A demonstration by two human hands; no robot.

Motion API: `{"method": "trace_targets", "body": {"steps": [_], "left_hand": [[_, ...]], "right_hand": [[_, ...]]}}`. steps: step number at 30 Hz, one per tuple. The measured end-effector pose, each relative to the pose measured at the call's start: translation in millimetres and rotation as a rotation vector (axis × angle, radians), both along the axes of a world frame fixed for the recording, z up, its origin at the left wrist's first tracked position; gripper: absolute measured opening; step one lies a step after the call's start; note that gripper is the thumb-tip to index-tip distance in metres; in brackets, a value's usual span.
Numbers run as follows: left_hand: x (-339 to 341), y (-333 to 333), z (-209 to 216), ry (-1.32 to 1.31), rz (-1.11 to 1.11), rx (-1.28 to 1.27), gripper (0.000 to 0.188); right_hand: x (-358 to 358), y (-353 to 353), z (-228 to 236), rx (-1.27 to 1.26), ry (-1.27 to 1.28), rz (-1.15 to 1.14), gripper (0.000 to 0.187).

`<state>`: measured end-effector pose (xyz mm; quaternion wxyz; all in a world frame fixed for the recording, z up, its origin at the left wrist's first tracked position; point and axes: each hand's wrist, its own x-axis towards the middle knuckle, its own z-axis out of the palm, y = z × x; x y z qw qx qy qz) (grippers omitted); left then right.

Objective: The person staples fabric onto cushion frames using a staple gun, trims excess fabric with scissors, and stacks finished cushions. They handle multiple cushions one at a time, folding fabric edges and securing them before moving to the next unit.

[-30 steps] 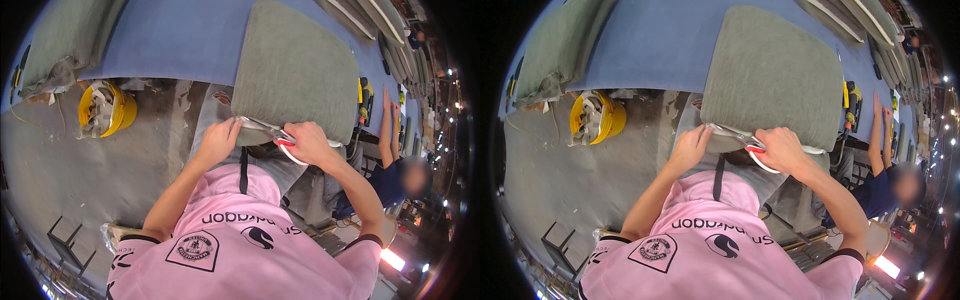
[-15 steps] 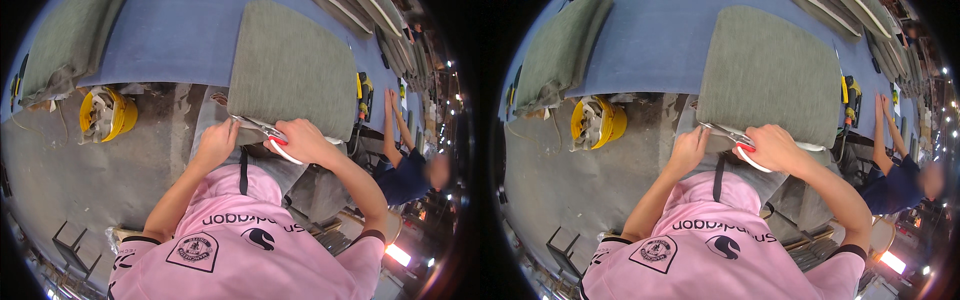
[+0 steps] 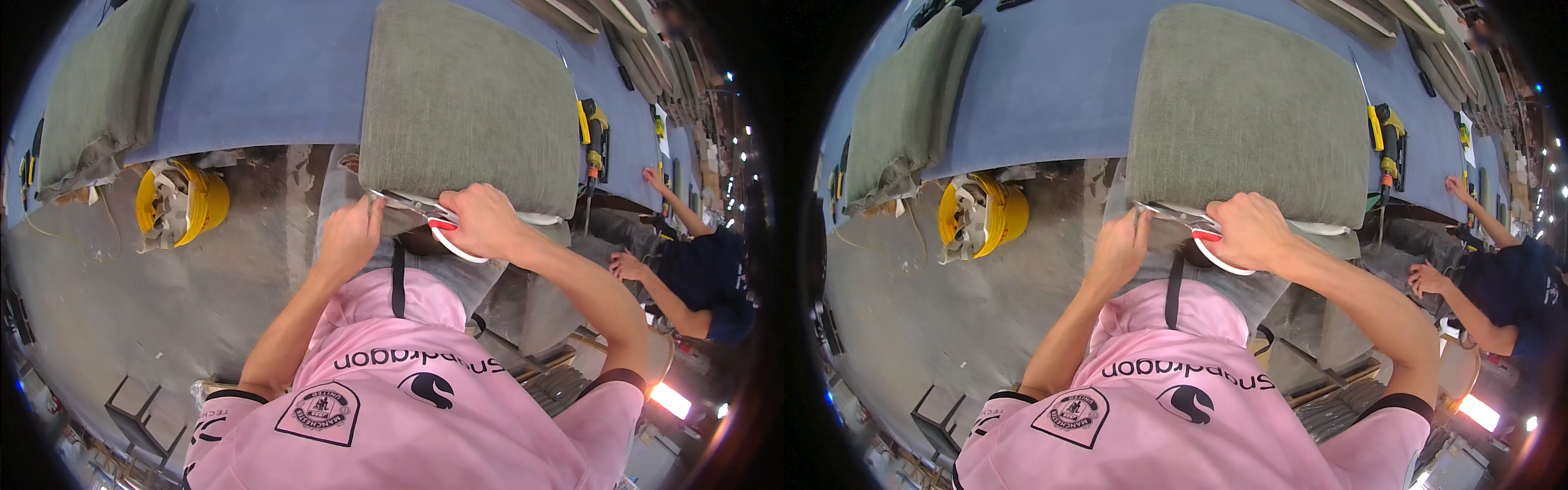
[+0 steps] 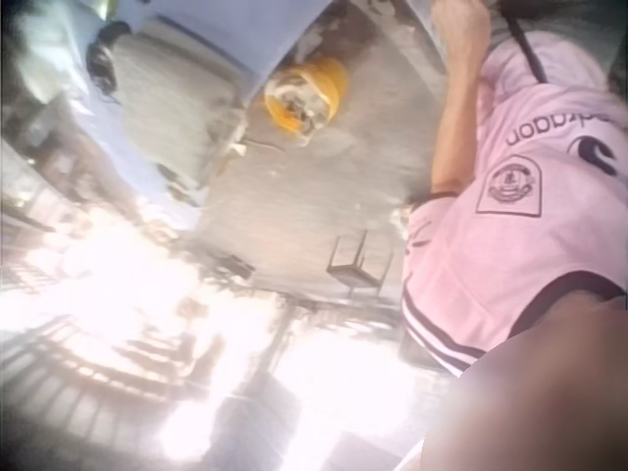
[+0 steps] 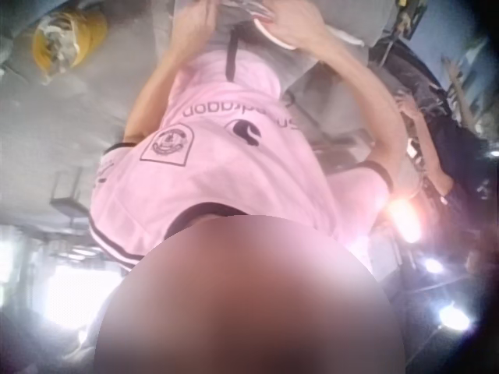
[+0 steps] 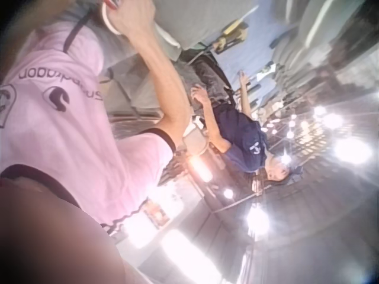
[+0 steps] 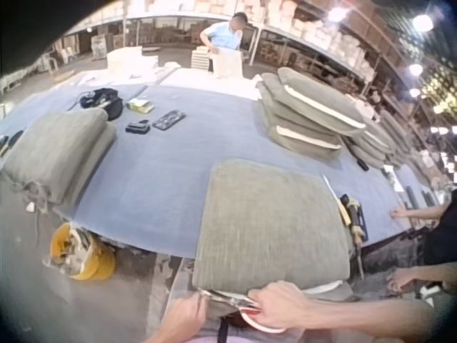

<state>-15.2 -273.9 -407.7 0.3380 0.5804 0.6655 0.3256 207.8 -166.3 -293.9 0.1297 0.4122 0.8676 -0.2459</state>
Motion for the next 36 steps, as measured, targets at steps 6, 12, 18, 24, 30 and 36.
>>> {"method": "trace_targets", "body": {"steps": [6, 12, 18, 24, 30, 36], "left_hand": [[-3.2, -4.8, 5.4, -0.181, 0.012, -0.069, 0.041], [-12.6, -8.1, 0.6, -0.276, 0.0, -0.051, 0.046], [2.8, -4.8, 9.9, -0.295, 0.277, 0.11, 0.061], [5.7, -4.4, -6.7, 0.022, 0.257, 0.469, 0.037], [-4.8, -7.0, -15.7, 0.185, 0.225, 0.598, 0.027], [-19.4, -18.3, -8.2, -0.047, 0.206, 0.374, 0.007]], "right_hand": [[5.1, -0.2, 3.4, 0.058, -0.058, 0.068, 0.034], [37.5, -1.9, 4.1, 0.043, -0.064, 0.014, 0.039], [52.9, -29.9, 19.1, -0.136, 0.066, -0.07, 0.053], [57.7, -76.4, -17.9, -0.417, 0.287, -0.233, 0.048], [54.1, -103.7, -52.6, -0.548, 0.446, -0.323, 0.039], [38.1, -100.5, -48.2, -0.634, 0.491, -0.412, 0.053]]}}
